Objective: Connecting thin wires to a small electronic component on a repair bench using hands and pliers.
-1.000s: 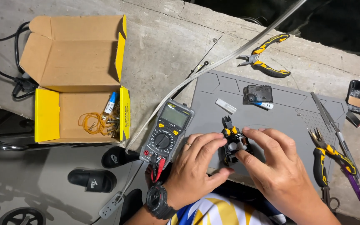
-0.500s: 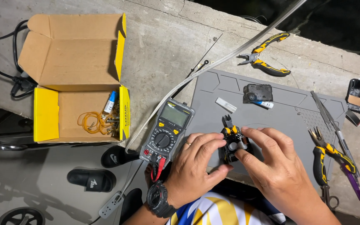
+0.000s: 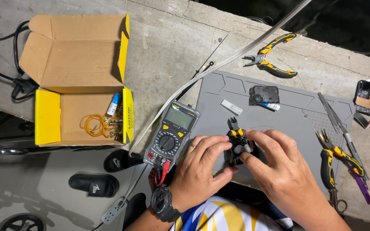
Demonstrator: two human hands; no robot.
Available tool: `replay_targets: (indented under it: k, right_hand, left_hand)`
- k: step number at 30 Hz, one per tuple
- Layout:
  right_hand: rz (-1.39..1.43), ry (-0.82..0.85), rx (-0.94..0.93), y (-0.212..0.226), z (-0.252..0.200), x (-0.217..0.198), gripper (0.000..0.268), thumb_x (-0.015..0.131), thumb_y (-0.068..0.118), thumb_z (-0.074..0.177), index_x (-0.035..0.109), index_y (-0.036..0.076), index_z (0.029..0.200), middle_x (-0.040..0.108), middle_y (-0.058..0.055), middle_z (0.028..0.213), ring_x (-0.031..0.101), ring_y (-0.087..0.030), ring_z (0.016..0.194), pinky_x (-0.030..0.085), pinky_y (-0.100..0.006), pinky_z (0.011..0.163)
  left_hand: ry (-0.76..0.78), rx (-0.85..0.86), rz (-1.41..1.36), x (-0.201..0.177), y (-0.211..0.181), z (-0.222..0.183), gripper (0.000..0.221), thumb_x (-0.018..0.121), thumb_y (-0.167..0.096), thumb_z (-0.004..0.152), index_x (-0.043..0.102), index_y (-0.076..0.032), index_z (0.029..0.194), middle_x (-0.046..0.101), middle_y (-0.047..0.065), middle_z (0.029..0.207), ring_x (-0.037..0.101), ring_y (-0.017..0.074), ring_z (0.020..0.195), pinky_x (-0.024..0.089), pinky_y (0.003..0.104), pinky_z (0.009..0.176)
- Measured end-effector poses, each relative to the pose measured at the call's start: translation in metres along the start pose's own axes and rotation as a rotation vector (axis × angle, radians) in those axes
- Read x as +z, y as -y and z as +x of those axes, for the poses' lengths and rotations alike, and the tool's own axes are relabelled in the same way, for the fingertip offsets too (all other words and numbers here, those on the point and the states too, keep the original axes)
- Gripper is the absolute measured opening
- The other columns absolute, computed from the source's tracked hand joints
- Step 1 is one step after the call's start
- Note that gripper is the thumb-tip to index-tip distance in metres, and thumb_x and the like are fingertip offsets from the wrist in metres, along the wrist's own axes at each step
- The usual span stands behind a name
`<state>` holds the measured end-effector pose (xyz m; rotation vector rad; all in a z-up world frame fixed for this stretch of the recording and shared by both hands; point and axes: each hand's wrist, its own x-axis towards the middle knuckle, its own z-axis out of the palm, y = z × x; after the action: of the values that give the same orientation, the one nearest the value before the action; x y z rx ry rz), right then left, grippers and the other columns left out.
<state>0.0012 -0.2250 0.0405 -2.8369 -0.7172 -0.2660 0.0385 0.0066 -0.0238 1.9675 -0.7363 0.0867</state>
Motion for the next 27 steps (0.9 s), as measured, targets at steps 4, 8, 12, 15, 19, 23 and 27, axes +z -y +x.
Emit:
replay_targets:
  k: [4, 8, 12, 15, 19, 23, 27]
  right_hand:
    - [-0.005, -0.003, -0.02, 0.001, 0.003, -0.002, 0.01, 0.067, 0.01, 0.112, 0.072, 0.01, 0.12, 0.064, -0.022, 0.154, 0.06, -0.042, 0.137, 0.058, -0.053, 0.112]
    - [-0.022, -0.001, -0.028, 0.002, 0.003, -0.002, 0.01, 0.067, 0.01, 0.112, 0.07, 0.01, 0.121, 0.065, -0.021, 0.155, 0.059, -0.042, 0.139, 0.06, -0.053, 0.11]
    - [-0.028, 0.006, -0.035, 0.003, 0.006, -0.003, 0.007, 0.066, 0.008, 0.112, 0.067, 0.009, 0.119, 0.064, -0.021, 0.155, 0.059, -0.042, 0.139, 0.061, -0.053, 0.108]
    - [-0.025, 0.01, -0.04, 0.003, 0.005, -0.003, 0.007, 0.067, 0.009, 0.112, 0.067, 0.008, 0.118, 0.063, -0.021, 0.156, 0.059, -0.042, 0.139, 0.061, -0.053, 0.108]
    - [-0.001, 0.002, -0.03, 0.005, 0.006, -0.006, 0.007, 0.067, 0.011, 0.112, 0.071, 0.006, 0.116, 0.065, -0.022, 0.153, 0.061, -0.043, 0.137, 0.06, -0.053, 0.109]
    - [0.042, -0.036, 0.011, 0.004, 0.004, -0.009, 0.01, 0.07, 0.011, 0.112, 0.075, 0.007, 0.12, 0.068, -0.018, 0.149, 0.063, -0.041, 0.133, 0.06, -0.051, 0.107]
    - [0.108, -0.061, 0.063, 0.001, -0.005, -0.006, 0.016, 0.072, 0.007, 0.11, 0.077, 0.006, 0.125, 0.07, -0.018, 0.147, 0.064, -0.043, 0.128, 0.059, -0.053, 0.109]
  left_hand:
    - [-0.004, 0.003, 0.011, 0.0, 0.0, 0.0, 0.048, 0.088, -0.013, 0.096, 0.068, -0.008, 0.14, 0.072, 0.012, 0.146, 0.071, 0.0356, 0.128, 0.059, 0.047, 0.11]
    - [-0.019, 0.026, 0.002, -0.001, 0.0, 0.001, 0.042, 0.088, -0.01, 0.096, 0.069, -0.009, 0.134, 0.072, 0.013, 0.145, 0.072, 0.0367, 0.125, 0.06, 0.048, 0.108]
    - [-0.02, 0.053, 0.005, -0.001, 0.0, 0.0, 0.033, 0.09, -0.013, 0.097, 0.072, -0.011, 0.124, 0.071, 0.014, 0.144, 0.072, 0.0378, 0.124, 0.061, 0.049, 0.105]
    - [-0.038, 0.069, -0.019, -0.001, 0.001, 0.0, 0.027, 0.09, -0.009, 0.094, 0.073, -0.013, 0.115, 0.071, 0.016, 0.142, 0.072, 0.0394, 0.122, 0.062, 0.05, 0.105]
    - [-0.043, 0.069, 0.001, 0.001, 0.002, -0.001, 0.021, 0.087, -0.009, 0.094, 0.078, -0.015, 0.112, 0.071, 0.016, 0.142, 0.071, 0.0391, 0.122, 0.06, 0.05, 0.108]
    - [-0.044, 0.074, 0.006, 0.0, 0.001, -0.001, 0.026, 0.089, -0.011, 0.097, 0.074, -0.013, 0.118, 0.071, 0.016, 0.141, 0.072, 0.0386, 0.123, 0.06, 0.05, 0.11]
    - [-0.039, 0.092, 0.023, -0.002, 0.001, -0.001, 0.025, 0.094, -0.018, 0.1, 0.075, -0.015, 0.116, 0.072, 0.016, 0.14, 0.072, 0.0369, 0.121, 0.06, 0.048, 0.106]
